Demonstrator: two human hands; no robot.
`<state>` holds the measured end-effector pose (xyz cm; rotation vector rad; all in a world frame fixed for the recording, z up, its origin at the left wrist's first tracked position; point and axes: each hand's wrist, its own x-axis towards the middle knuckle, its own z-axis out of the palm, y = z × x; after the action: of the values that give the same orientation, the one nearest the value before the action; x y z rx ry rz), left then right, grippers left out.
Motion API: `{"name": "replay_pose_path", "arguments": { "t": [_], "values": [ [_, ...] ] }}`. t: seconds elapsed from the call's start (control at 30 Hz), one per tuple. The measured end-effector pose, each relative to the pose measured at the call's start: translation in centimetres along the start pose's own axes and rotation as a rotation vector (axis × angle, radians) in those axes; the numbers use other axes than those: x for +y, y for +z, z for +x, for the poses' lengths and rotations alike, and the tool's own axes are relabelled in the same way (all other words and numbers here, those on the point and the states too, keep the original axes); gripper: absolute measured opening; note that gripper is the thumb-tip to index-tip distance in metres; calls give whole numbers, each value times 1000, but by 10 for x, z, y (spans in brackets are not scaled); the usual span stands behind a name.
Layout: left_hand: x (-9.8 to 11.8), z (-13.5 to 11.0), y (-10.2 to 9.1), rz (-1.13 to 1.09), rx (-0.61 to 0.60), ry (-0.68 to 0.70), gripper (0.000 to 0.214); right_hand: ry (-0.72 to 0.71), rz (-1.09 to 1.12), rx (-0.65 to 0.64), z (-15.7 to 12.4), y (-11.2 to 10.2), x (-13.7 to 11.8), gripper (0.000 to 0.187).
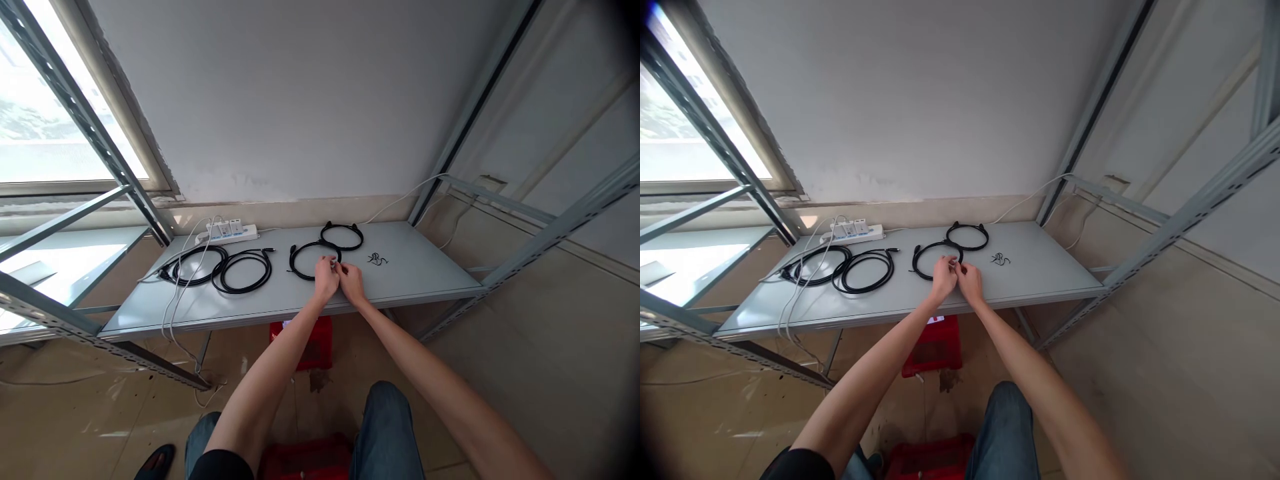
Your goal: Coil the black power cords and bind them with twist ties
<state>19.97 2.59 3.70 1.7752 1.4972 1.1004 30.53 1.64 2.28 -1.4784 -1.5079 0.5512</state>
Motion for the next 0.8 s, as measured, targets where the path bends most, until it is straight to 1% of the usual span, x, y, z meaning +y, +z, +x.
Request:
{"name": "replay_pose_path", "arguments": {
  "t": [0.07,0.1,0.17,0.23,0.3,0.33,0.4,0.47,0.53,0.6,0.67,0.7,0.73,0.77,0.8],
  "values": [
    [-4,1,-9,-55,-25,55,50,20,17,18,1,1,3,41],
    [-9,1,-19,-47,-31,94,58,31,30,29,2,1,4,39],
    [-22,1,-47,25,-30,204,68,67,59,38,2,0,7,36],
    [-40,2,-84,153,-58,286,71,101,82,5,3,-4,8,34],
    [-60,2,-119,288,-129,314,70,112,83,-63,6,-9,10,34],
    [-69,0,-133,354,-197,318,69,112,73,-102,9,-12,10,35],
    [-83,-5,-152,459,-318,321,65,112,40,-171,18,-16,10,38],
    [-89,-14,-156,511,-339,348,58,113,-1,-208,28,-16,11,39],
    [-89,-24,-150,551,-303,371,49,93,-48,-189,34,-12,10,40],
    [-85,-32,-139,593,-235,360,44,28,-123,-91,33,-5,9,40],
    [-82,-38,-127,632,-162,324,44,-54,-233,33,24,2,7,39],
    [-80,-40,-123,648,-133,310,44,-100,-287,73,17,4,6,38],
    [-80,-40,-119,657,-113,304,44,-153,-333,79,9,6,4,38],
    [-80,-41,-116,661,-101,306,44,-218,-369,47,2,6,2,39],
    [-80,-40,-115,658,-96,314,44,-301,-399,-12,-6,5,0,41]
  ]
}}
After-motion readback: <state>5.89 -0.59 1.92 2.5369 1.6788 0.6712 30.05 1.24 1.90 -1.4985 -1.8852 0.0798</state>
